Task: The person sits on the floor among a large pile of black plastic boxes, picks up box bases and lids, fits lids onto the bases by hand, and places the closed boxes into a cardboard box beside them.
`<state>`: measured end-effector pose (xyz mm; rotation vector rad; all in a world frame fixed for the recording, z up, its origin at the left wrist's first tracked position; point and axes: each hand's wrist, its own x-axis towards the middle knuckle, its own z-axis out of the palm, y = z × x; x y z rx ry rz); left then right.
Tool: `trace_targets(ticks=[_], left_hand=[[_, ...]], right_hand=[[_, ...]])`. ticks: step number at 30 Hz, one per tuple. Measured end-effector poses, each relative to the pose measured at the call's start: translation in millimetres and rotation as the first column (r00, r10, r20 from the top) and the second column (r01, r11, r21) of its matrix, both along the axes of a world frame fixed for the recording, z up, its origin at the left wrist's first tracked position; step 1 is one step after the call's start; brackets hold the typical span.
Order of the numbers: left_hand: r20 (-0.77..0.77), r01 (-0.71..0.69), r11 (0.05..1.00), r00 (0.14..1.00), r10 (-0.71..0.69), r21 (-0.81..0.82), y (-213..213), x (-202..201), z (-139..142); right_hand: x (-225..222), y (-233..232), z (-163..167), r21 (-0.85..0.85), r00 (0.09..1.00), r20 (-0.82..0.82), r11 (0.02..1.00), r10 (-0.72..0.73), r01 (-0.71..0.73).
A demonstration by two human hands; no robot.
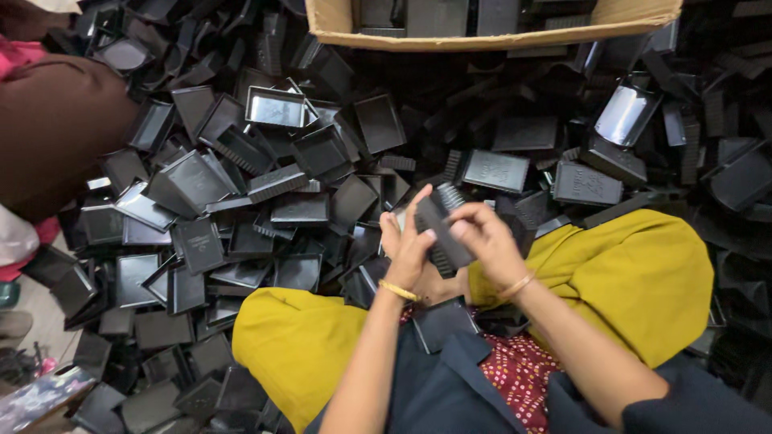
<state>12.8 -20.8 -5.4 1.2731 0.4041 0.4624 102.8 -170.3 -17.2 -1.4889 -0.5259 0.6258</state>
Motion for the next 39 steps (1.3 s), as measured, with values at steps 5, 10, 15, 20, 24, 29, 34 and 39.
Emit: trace_targets(ticks=[5,10,15,20,24,29,34,39], left_hand=[[0.194,-0.113,0.94,0.964,0.182,-0.321,-13.5,-13.4,-19.9],[0.066,-0.271,0.823,0.959,0.276,0.499,-10.7,-17.4,-25.8],[0.185,-0.089,0.922,0.968,0.169,-0.377,-4.2,-25.2,-18.1],[0.209,-0.114,0.926,0.957,0.199,-0.36,-11.4,-25.3,-17.8],[0.151,-0.212,0.974,0.969,0.197,0.087,7.1,-28.3,-27.5],[-0.103,-0.333,0.666,0.845,0.525,0.667,31.4,-46.0,-40.8],[-0.111,-0.46,0.6,0.726,0.678,0.655,19.3,-53.7,-46.9],[-0.207,-0.228,0.653,0.829,0.519,0.723,52.8,-35.1,-73.4]], right_hand=[[-27.3,7.4,18.0,-0.149,0.974,0.061,0.967,0.218,-0.207],[-25.8,16.1,27.1,-0.057,0.965,-0.128,0.97,0.229,-0.237],[-30.9,13.6,42.2,-0.13,0.988,-0.014,0.979,0.154,-0.155],[-42.6,15.6,41.8,-0.24,0.958,0.243,0.966,0.153,-0.094],[-30.8,11.6,30.3,-0.066,0.893,-0.327,0.935,0.309,-0.348],[-45.6,6.1,24.2,-0.023,0.813,-0.482,0.923,0.325,-0.383],[-68.6,14.1,38.9,-0.421,0.962,0.178,0.899,0.207,-0.115],[20.7,35.4,73.6,-0.353,0.891,0.389,0.931,0.235,-0.091]])
